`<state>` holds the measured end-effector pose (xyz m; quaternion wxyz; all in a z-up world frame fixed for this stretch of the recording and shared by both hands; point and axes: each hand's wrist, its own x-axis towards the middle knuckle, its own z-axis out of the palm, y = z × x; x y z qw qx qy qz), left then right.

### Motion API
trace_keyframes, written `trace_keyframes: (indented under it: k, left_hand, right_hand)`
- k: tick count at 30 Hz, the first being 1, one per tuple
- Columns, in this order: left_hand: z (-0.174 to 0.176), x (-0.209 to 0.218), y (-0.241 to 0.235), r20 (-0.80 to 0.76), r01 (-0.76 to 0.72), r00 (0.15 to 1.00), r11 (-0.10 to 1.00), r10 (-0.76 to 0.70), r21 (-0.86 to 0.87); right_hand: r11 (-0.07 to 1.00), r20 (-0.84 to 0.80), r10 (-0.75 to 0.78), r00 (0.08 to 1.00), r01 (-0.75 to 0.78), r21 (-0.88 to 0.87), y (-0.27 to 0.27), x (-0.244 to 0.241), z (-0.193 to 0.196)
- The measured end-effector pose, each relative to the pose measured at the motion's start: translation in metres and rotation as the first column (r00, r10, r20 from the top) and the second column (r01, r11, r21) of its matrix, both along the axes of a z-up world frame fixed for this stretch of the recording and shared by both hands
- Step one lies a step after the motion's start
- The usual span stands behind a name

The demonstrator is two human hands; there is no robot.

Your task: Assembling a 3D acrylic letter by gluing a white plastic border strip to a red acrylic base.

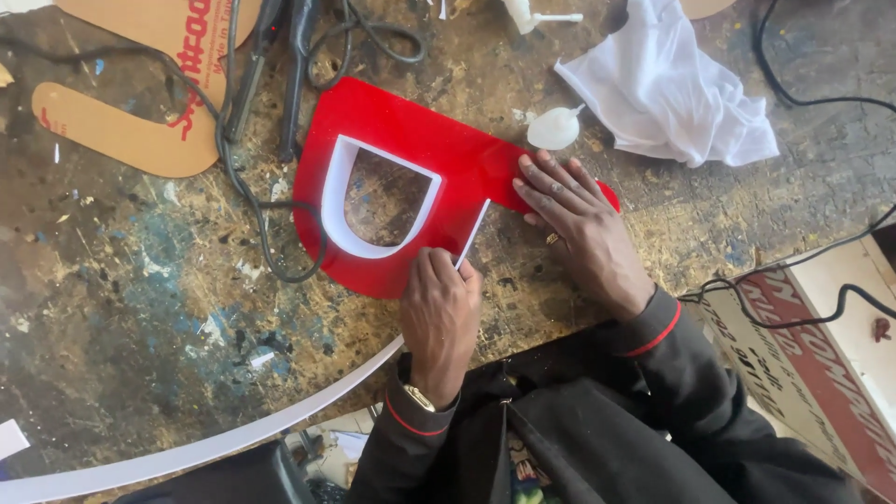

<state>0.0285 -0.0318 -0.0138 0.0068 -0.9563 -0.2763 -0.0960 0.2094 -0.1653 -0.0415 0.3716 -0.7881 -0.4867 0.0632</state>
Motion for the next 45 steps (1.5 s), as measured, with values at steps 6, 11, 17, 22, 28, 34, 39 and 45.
trace_keyframes:
  k: [6, 11, 17, 22, 28, 34, 39, 45]
  left_hand:
    - [0.0, 0.0, -0.002, -0.047, -0.017, 0.999, 0.998, 0.013, -0.067]
    - [-0.001, 0.005, -0.009, -0.077, -0.137, 0.988, 0.991, 0.137, 0.006]
    - [-0.005, 0.009, -0.011, -0.076, -0.148, 0.987, 0.988, 0.144, -0.039]
    - [-0.007, 0.011, -0.014, -0.066, -0.163, 0.985, 0.986, 0.161, -0.024]
    - [-0.001, 0.013, -0.015, -0.052, -0.17, 0.984, 0.985, 0.171, 0.017]
    - [-0.008, 0.008, -0.016, -0.059, -0.152, 0.987, 0.988, 0.151, -0.015]
    - [-0.004, 0.013, -0.02, -0.046, -0.178, 0.983, 0.983, 0.176, -0.041]
    - [-0.007, 0.015, -0.024, -0.047, -0.193, 0.981, 0.98, 0.191, -0.057]
  right_hand:
    - [0.999, 0.024, 0.034, 0.999, -0.035, 0.034, -0.001, 0.002, 0.002]
    - [0.996, -0.004, 0.049, 0.999, -0.049, 0.073, 0.005, 0.001, 0.001]
    - [0.996, -0.043, 0.034, 0.998, -0.031, 0.089, 0.013, -0.002, 0.002]
    - [0.997, -0.024, 0.03, 0.999, -0.028, 0.073, 0.014, -0.003, 0.006]
    - [0.992, -0.107, -0.088, 0.99, 0.097, 0.085, 0.03, -0.029, 0.024]
    - [0.993, -0.228, -0.113, 0.967, 0.12, 0.016, 0.053, -0.043, 0.032]
    - [0.995, -0.198, -0.095, 0.976, 0.088, -0.048, 0.055, -0.041, 0.027]
    - [0.997, -0.227, -0.07, 0.971, 0.064, -0.033, 0.057, -0.037, 0.029]
